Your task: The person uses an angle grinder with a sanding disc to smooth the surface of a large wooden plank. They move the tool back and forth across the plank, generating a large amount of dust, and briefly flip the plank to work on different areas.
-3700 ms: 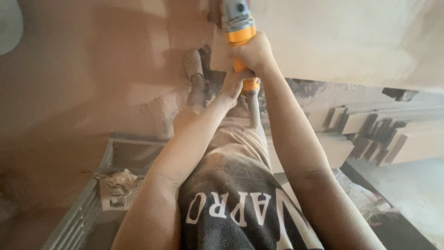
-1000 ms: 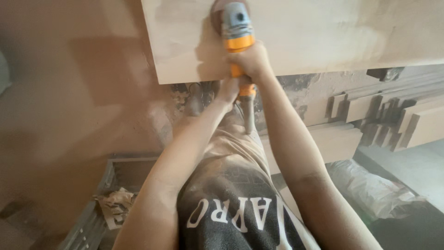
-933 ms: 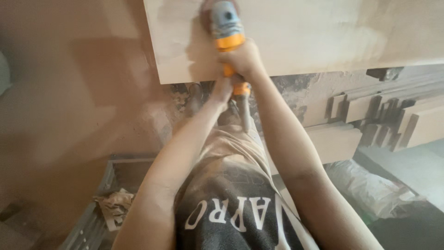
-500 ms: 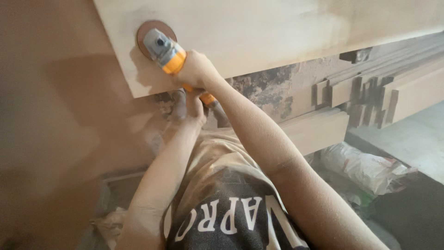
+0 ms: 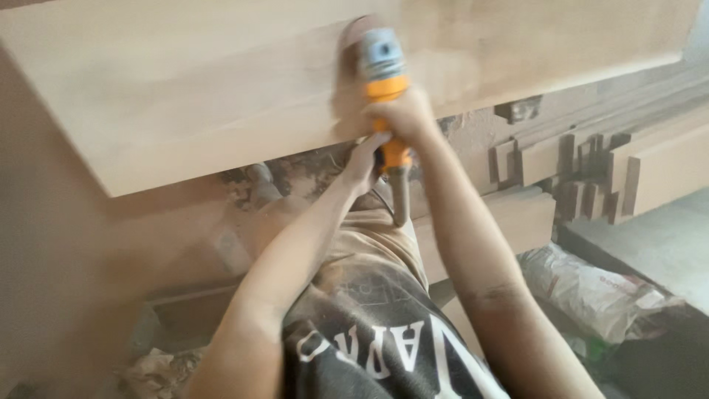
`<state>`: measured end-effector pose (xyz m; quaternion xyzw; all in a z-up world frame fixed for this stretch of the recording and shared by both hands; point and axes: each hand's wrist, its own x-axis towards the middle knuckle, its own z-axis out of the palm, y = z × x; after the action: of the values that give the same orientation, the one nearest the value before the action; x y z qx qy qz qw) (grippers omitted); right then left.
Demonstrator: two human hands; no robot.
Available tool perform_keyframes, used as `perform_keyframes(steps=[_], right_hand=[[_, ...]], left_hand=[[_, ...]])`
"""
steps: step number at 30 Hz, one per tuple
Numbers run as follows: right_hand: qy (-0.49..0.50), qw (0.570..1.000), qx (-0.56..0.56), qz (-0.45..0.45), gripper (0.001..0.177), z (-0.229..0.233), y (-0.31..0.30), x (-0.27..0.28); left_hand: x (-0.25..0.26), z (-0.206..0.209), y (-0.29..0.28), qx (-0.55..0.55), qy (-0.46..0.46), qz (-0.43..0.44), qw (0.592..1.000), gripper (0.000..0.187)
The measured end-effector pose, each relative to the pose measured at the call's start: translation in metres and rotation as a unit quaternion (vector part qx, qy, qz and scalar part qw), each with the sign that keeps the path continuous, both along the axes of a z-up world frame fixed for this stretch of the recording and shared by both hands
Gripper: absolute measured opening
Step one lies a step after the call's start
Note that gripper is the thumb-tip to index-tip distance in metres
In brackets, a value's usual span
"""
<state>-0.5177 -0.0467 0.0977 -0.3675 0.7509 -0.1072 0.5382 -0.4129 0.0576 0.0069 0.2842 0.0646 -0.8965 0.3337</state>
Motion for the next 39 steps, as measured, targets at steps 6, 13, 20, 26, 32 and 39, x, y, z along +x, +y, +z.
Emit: perform_keyframes(steps=[6,13,20,26,32,39], right_hand=[[-0.060,0.982,-0.017,-0.178,0.036,0.003,-0.006,-0.174],[-0.123,0.973,-0.017,-0.194,0.036,0.010,-0.001,-0.240],[-0.101,0.989,-0.014,-0.105,0.031,0.004,-0.021,-0.179],[-0.054,0.999,0.007,-0.002,0.028,-0.001,-0.037,-0.097],[-0.035,0.998,0.008,0.047,0.027,-0.006,-0.037,-0.016],[0.015,0.993,0.010,0.119,0.034,-0.015,-0.025,0.063]], left_hand=[[-0.177,-0.008,-0.043,-0.120,-0.166,-0.139,0.969,0.073],[-0.259,-0.002,-0.040,-0.149,-0.249,-0.194,0.937,0.084],[-0.220,0.009,-0.039,-0.018,-0.311,-0.044,0.949,0.071],[-0.146,0.002,-0.037,-0.046,-0.352,0.017,0.935,0.064],[-0.082,-0.025,-0.026,-0.014,-0.283,0.128,0.950,0.066],[-0.014,-0.039,0.002,-0.040,-0.403,0.112,0.908,0.068]])
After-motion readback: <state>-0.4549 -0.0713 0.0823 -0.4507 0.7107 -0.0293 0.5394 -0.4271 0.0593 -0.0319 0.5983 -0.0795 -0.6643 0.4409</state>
